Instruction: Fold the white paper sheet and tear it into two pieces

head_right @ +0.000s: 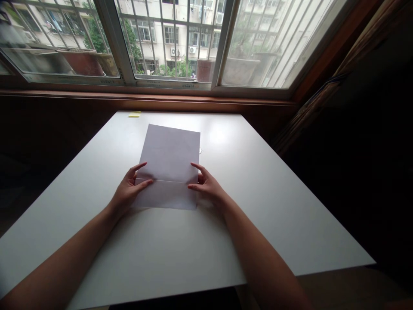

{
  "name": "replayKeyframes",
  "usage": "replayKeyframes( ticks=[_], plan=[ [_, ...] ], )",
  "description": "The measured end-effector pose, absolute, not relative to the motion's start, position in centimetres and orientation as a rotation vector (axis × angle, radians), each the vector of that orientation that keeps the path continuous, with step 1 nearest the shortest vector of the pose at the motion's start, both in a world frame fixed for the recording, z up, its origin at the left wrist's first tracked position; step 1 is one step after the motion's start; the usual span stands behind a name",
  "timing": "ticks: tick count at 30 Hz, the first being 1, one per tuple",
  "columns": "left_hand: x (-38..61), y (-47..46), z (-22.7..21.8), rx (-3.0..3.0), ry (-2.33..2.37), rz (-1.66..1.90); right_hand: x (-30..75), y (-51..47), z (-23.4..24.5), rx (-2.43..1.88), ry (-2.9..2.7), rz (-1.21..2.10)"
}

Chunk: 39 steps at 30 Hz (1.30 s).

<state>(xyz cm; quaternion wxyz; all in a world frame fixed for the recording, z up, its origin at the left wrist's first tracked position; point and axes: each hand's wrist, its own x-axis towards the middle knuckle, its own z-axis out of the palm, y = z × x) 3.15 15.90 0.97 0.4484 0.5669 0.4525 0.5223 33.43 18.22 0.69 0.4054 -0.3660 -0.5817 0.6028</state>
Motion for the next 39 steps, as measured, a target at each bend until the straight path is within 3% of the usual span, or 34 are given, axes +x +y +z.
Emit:
replayKeyframes(
  ticks=[10, 17, 27, 39],
  plan=[
    [3.2, 16.1, 0.8, 1.423, 1.011, 1.248, 33.4, 18.6, 0.8, -0.951, -1.384, 1.266],
    [3.2, 16.0, 1.0, 1.546, 1.103, 1.403, 33.2, 18.1, 0.8, -0.991, -1.5, 1.19],
    [3.1, 15.5, 1.2, 1.745, 1.351, 1.579, 33.8, 17.2, 1.7, -1.096, -1.781, 0.438],
    [2.8, 15.2, 2.2, 2.245, 1.363, 1.657, 33.9, 17.2, 2.1, -1.199, -1.881, 0.093]
  ],
)
